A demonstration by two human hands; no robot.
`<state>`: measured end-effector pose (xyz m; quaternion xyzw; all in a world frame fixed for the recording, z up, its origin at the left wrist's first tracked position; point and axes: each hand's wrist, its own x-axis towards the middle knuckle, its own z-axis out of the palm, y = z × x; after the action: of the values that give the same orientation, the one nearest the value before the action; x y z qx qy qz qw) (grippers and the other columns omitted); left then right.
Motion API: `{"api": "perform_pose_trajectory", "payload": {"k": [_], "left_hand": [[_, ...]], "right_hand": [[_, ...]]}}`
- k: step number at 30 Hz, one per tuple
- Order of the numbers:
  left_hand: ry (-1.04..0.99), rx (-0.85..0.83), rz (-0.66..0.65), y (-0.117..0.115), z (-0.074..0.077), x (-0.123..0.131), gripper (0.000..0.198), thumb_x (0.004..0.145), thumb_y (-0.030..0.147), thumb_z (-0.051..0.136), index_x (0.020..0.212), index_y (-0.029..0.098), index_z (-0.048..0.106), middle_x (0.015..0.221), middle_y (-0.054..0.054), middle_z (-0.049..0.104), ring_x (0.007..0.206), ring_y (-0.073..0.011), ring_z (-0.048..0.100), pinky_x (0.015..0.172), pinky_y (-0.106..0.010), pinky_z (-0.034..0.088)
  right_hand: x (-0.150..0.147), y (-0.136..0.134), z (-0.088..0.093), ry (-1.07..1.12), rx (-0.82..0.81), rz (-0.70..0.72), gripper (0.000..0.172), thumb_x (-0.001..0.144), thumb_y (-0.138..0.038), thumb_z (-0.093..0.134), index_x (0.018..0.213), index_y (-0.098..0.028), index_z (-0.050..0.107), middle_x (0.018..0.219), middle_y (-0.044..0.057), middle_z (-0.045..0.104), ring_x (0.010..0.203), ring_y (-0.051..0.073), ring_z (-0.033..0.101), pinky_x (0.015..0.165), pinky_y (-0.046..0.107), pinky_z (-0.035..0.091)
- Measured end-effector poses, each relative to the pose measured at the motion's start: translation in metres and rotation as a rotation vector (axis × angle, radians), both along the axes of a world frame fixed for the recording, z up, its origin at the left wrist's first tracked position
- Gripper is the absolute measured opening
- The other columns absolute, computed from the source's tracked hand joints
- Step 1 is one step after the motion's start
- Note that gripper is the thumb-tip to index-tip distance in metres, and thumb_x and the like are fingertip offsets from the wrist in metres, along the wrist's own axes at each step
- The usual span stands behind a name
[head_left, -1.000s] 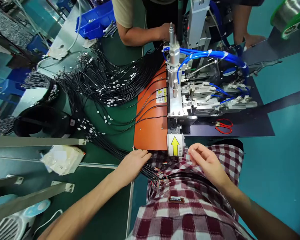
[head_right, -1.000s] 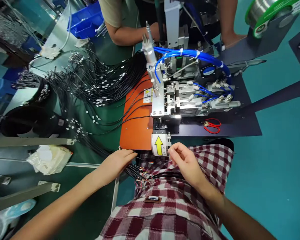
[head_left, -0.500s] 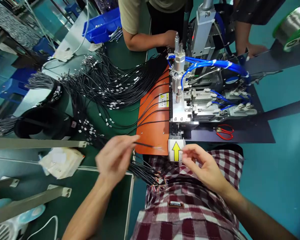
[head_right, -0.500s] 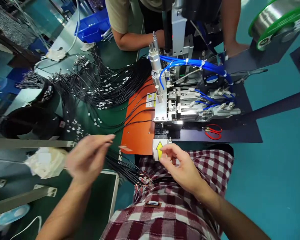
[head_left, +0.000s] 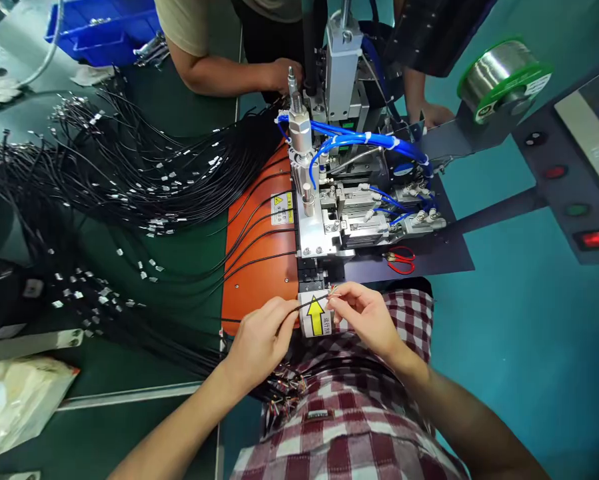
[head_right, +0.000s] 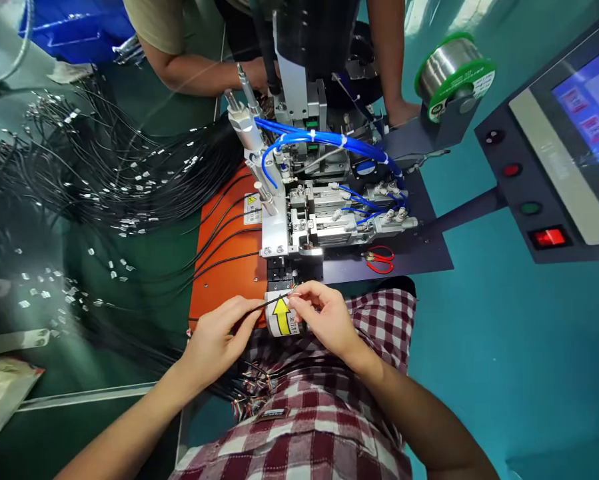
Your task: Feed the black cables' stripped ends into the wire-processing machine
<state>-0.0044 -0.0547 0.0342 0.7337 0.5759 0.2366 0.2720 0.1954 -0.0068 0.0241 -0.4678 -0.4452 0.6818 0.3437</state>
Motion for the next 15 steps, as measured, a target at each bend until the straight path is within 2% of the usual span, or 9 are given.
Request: {"api": "perform_pose_trajectory", "payload": {"k": [4,7,9,12,15], "left_hand": [[-0.124,-0.261,-0.065,0.019,0.017,0.018,0.019,0.092,0.025,0.047,0.109,0.020,0.055,0.093,-0.003,0.065,0.076,-0.0144,0.061,0.068,-0.025,0.049],[-0.222,-0.279,-0.124,0.032,0.027,0.027,0.016,0.095,0.024,0.043,0.101,0.019,0.057,0.092,-0.004,0.064,0.082,-0.0148,0.059,0.074,-0.026,0.047],[-0.270,-0.283,-0.141,0.037,0.029,0.029,0.019,0.095,0.024,0.042,0.095,0.019,0.060,0.089,-0.004,0.064,0.081,-0.0148,0.059,0.073,-0.026,0.046],[-0.347,-0.275,-0.048,0.037,0.023,0.027,0.017,0.092,0.024,0.050,0.085,0.018,0.064,0.080,-0.002,0.064,0.074,-0.0137,0.058,0.066,-0.024,0.046],[-0.409,-0.248,0.092,0.033,0.015,0.028,0.012,0.087,0.023,0.059,0.078,0.017,0.064,0.073,-0.001,0.063,0.068,-0.0124,0.058,0.062,-0.022,0.046]], "right_hand": [[0.003,0.003,-0.003,-0.068,0.084,0.030,0.015,0.081,-0.034,0.067,0.081,-0.019,0.065,0.071,0.001,0.063,0.058,0.013,0.056,0.058,0.026,0.046],[0.008,0.003,-0.001,-0.122,0.126,0.039,0.013,0.083,-0.033,0.065,0.083,-0.019,0.067,0.076,0.003,0.064,0.062,0.014,0.056,0.058,0.026,0.046],[0.013,0.004,0.001,-0.151,0.122,0.015,0.013,0.083,-0.032,0.065,0.085,-0.020,0.067,0.077,0.003,0.065,0.064,0.014,0.056,0.059,0.026,0.046],[0.017,0.005,0.007,-0.142,0.096,-0.050,0.014,0.082,-0.033,0.066,0.086,-0.020,0.066,0.078,0.002,0.064,0.063,0.014,0.056,0.058,0.026,0.046],[0.014,0.005,0.012,-0.040,0.003,-0.021,0.018,0.083,-0.037,0.065,0.079,-0.019,0.063,0.070,0.000,0.061,0.055,0.011,0.053,0.054,0.024,0.044]]}}
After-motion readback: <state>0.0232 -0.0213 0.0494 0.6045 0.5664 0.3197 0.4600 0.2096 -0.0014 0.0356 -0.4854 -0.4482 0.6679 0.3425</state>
